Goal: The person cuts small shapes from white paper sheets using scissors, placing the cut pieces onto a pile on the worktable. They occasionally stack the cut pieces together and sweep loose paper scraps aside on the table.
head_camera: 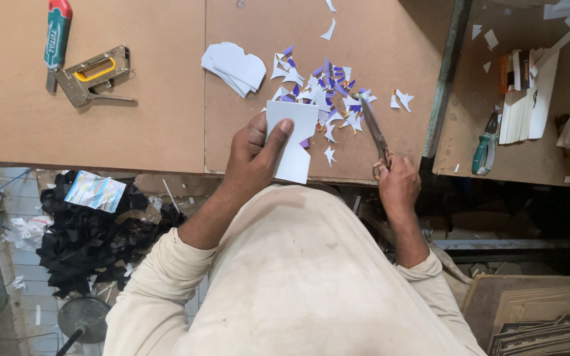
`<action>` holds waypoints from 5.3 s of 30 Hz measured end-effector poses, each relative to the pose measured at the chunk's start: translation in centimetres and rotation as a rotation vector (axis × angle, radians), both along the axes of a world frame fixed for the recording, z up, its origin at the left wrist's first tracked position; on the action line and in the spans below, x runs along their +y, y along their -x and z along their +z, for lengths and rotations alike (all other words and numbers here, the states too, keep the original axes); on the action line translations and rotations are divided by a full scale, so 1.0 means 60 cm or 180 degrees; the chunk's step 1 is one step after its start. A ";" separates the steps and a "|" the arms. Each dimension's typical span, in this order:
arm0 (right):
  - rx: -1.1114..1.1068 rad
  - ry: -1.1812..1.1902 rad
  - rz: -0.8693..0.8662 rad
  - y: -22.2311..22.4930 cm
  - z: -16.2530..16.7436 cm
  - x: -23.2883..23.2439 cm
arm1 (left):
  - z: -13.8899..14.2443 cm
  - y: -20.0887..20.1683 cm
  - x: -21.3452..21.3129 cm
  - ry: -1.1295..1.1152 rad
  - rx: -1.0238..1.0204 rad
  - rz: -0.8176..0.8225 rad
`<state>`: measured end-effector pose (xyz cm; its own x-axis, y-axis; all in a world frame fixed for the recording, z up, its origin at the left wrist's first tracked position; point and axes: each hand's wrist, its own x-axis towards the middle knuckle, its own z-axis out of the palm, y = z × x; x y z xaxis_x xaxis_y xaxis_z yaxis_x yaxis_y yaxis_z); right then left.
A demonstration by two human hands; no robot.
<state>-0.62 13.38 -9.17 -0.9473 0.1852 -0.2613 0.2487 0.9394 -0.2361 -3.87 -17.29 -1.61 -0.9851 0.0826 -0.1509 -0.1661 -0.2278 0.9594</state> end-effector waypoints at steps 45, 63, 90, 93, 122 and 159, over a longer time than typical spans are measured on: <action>-0.0398 0.3985 0.1030 0.018 0.222 -0.107 | 0.165 0.023 0.006 -0.0145 0.0065 -0.0892; -0.0584 0.4477 -0.0438 0.026 0.239 -0.102 | 0.079 0.006 0.093 -0.0332 -0.0223 0.0063; 0.0322 0.3510 0.1133 0.010 0.203 -0.149 | 0.135 0.013 0.052 -0.0334 -0.0060 0.0500; 0.0065 0.3574 0.0816 0.005 0.197 -0.143 | 0.139 0.014 0.042 -0.0269 -0.0023 0.0374; -0.1309 0.3562 0.0880 0.052 0.115 -0.078 | 0.019 0.072 -0.024 0.0098 -0.1120 -0.1458; 0.0755 0.0593 0.3743 0.111 -0.006 -0.327 | -0.150 -0.080 -0.163 0.1464 -0.0830 0.0908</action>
<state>-7.29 -6.27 -9.54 -0.5397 -0.8418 0.0106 -0.8006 0.5093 -0.3156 0.93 -27.07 -10.61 -0.8844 -0.3107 -0.3482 -0.4026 0.1310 0.9059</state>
